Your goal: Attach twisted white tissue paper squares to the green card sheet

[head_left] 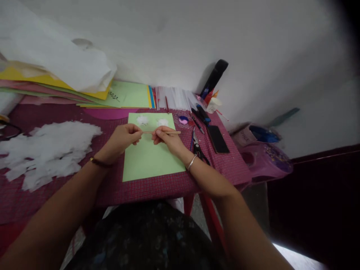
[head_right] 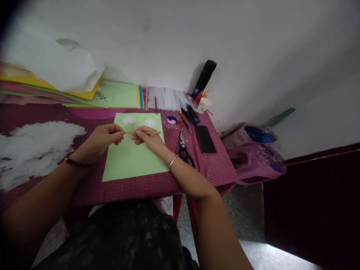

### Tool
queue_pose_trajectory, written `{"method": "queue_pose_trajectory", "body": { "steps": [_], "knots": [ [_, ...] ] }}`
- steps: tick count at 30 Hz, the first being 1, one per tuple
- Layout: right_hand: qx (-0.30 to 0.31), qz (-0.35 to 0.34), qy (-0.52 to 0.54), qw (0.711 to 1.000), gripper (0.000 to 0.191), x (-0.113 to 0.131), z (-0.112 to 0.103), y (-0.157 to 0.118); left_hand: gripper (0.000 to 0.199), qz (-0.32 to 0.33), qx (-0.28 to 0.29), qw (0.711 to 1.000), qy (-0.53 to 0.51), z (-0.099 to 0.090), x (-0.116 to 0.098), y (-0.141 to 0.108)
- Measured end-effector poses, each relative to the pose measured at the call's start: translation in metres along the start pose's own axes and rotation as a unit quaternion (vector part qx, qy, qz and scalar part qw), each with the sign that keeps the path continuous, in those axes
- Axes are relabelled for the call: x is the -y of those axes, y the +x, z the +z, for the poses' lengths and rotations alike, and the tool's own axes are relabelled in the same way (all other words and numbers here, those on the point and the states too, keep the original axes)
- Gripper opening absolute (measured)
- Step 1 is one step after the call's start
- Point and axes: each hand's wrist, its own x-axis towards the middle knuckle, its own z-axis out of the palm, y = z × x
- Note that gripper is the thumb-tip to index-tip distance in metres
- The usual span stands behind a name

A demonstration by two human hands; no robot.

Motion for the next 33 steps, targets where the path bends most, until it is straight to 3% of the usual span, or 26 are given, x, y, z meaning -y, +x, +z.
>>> {"method": "queue_pose_trajectory", "body": {
  "steps": [14, 19, 25, 33],
  "knots": [
    [-0.003, -0.017, 0.006, 1.000, 0.032, 0.001, -0.001, -0.003, 0.007, -0.001, -0.031, 1.000, 0.005, 0.005, -0.009, -0.005],
    [-0.001, -0.031, -0.005, 0.999, 0.027, 0.004, -0.003, -0.004, 0.013, 0.024, 0.013, 0.998, -0.057, 0.004, -0.005, -0.005],
    [-0.005, -0.026, -0.042, 0.999, 0.029, 0.009, 0.002, -0.008, 0.026, 0.006, 0.032, 0.999, -0.034, -0.001, 0.002, -0.002],
    [0.001, -0.038, -0.051, 0.998, 0.027, 0.006, 0.002, -0.008, 0.018, -0.010, 0.068, 0.997, -0.035, -0.007, 0.009, 0.001]
  ]
}}
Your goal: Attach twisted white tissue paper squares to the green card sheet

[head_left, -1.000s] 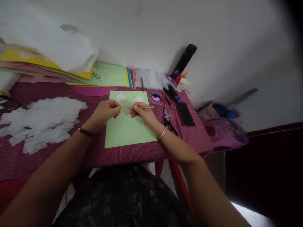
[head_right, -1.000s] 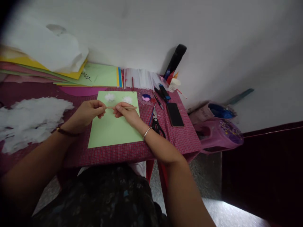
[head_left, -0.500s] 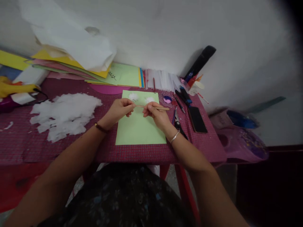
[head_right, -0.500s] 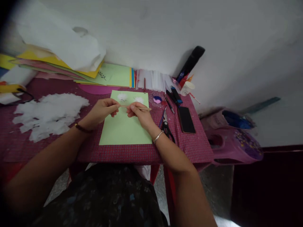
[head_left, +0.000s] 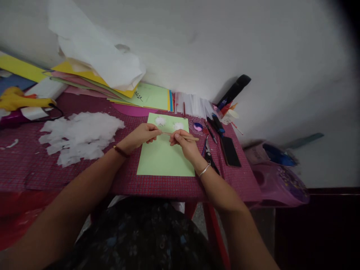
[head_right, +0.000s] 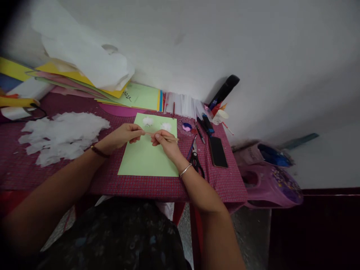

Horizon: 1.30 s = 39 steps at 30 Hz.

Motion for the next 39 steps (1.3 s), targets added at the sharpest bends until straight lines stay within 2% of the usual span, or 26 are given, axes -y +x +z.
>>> {"method": "queue_pose_trajectory", "body": {
  "steps": [3, 7, 13, 30, 33, 36, 39],
  "knots": [
    [0.008, -0.004, -0.001, 1.000, 0.026, -0.001, 0.001, 0.000, 0.017, -0.002, 0.013, 1.000, 0.025, 0.000, -0.001, -0.001],
    [-0.004, -0.005, 0.005, 1.000, 0.021, -0.003, 0.004, -0.001, 0.015, 0.010, 0.002, 0.999, 0.042, 0.006, -0.006, -0.005],
    [-0.017, -0.008, 0.031, 0.999, 0.019, -0.011, 0.003, 0.000, 0.012, 0.043, -0.039, 0.996, 0.070, 0.023, -0.014, -0.012],
    [-0.008, -0.004, 0.017, 1.000, 0.023, -0.016, 0.007, 0.002, 0.012, -0.038, -0.096, 0.994, 0.030, 0.032, -0.019, -0.011],
    [-0.013, -0.010, 0.018, 1.000, 0.022, -0.015, 0.006, 0.003, 0.011, -0.051, -0.109, 0.992, 0.027, 0.026, -0.008, -0.006],
    [-0.037, -0.024, 0.060, 0.997, 0.020, -0.013, 0.002, 0.003, 0.010, -0.043, -0.122, 0.991, -0.020, 0.012, 0.004, 0.001],
    [-0.049, -0.008, 0.103, 0.993, 0.018, -0.011, -0.003, 0.004, 0.013, -0.034, -0.088, 0.989, -0.110, 0.001, 0.010, 0.003]
  ]
}}
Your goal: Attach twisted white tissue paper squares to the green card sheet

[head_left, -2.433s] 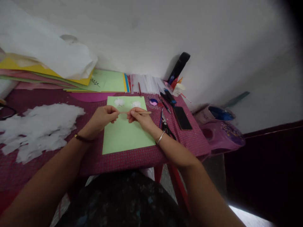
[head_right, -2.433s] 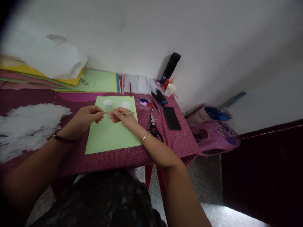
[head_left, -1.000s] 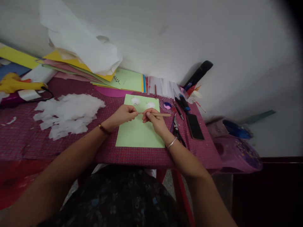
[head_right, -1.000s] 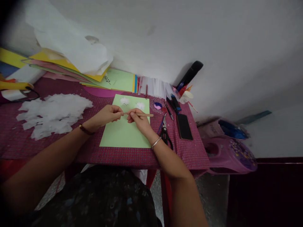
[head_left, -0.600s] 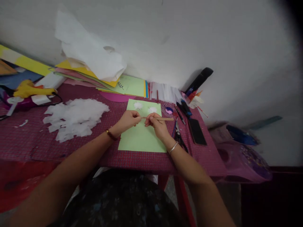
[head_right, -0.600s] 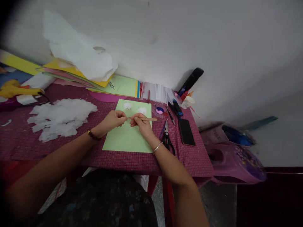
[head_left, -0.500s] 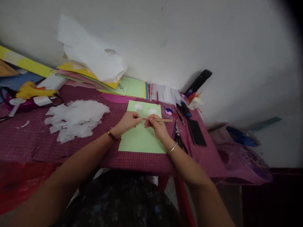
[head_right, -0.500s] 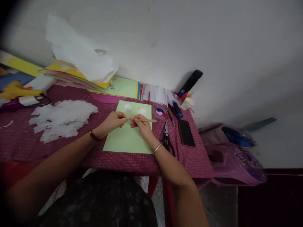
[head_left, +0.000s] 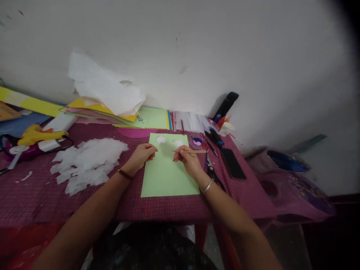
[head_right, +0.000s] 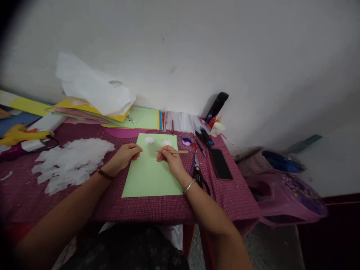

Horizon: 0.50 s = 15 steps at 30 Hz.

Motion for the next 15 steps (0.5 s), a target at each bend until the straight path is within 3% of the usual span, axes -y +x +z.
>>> {"method": "queue_pose_trajectory", "body": {
  "steps": [9, 15],
  "knots": [
    [0.037, 0.009, -0.010, 0.999, 0.018, 0.000, 0.002, -0.003, 0.030, -0.006, 0.143, 0.990, -0.006, 0.014, -0.012, -0.018],
    [0.068, 0.002, -0.052, 0.996, 0.022, 0.000, 0.004, -0.005, 0.018, 0.006, 0.142, 0.988, 0.053, 0.012, -0.012, -0.017]
  ]
}}
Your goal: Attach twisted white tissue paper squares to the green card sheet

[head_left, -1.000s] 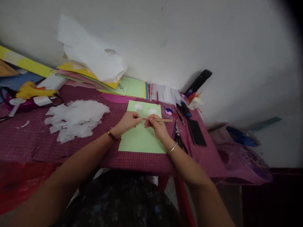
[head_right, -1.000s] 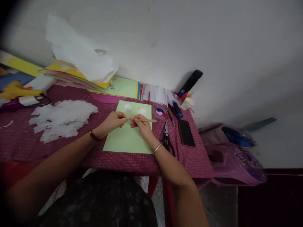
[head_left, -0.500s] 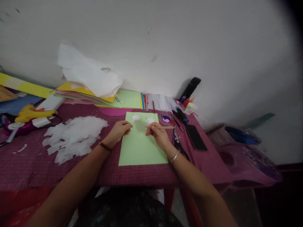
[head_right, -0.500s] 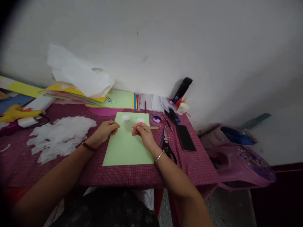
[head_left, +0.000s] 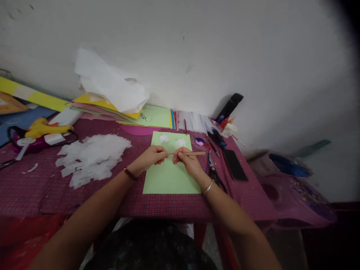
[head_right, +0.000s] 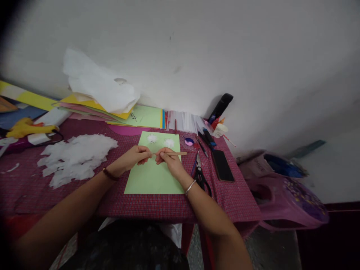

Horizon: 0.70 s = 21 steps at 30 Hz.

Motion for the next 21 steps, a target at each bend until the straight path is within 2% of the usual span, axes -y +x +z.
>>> {"method": "queue_pose_trajectory", "body": {
  "steps": [4, 7, 12, 16, 21],
  "knots": [
    [-0.001, -0.012, -0.053, 0.999, 0.025, 0.002, 0.003, -0.001, 0.013, 0.006, -0.033, 0.996, 0.081, 0.003, -0.003, -0.001],
    [-0.001, -0.020, -0.080, 0.997, 0.028, 0.003, 0.006, -0.001, 0.013, 0.008, -0.057, 0.994, 0.092, 0.007, -0.003, -0.001],
    [-0.019, -0.053, -0.093, 0.994, 0.028, 0.010, 0.004, -0.001, 0.009, -0.013, -0.086, 0.996, -0.011, -0.002, 0.006, 0.006],
    [-0.050, -0.054, -0.035, 0.997, 0.022, 0.013, -0.004, -0.001, 0.012, -0.001, -0.064, 0.991, -0.117, -0.015, 0.010, 0.010],
    [-0.042, -0.027, 0.007, 0.999, 0.018, 0.011, -0.005, -0.002, 0.018, 0.002, -0.049, 0.994, -0.093, -0.006, 0.004, 0.006]
  ]
}}
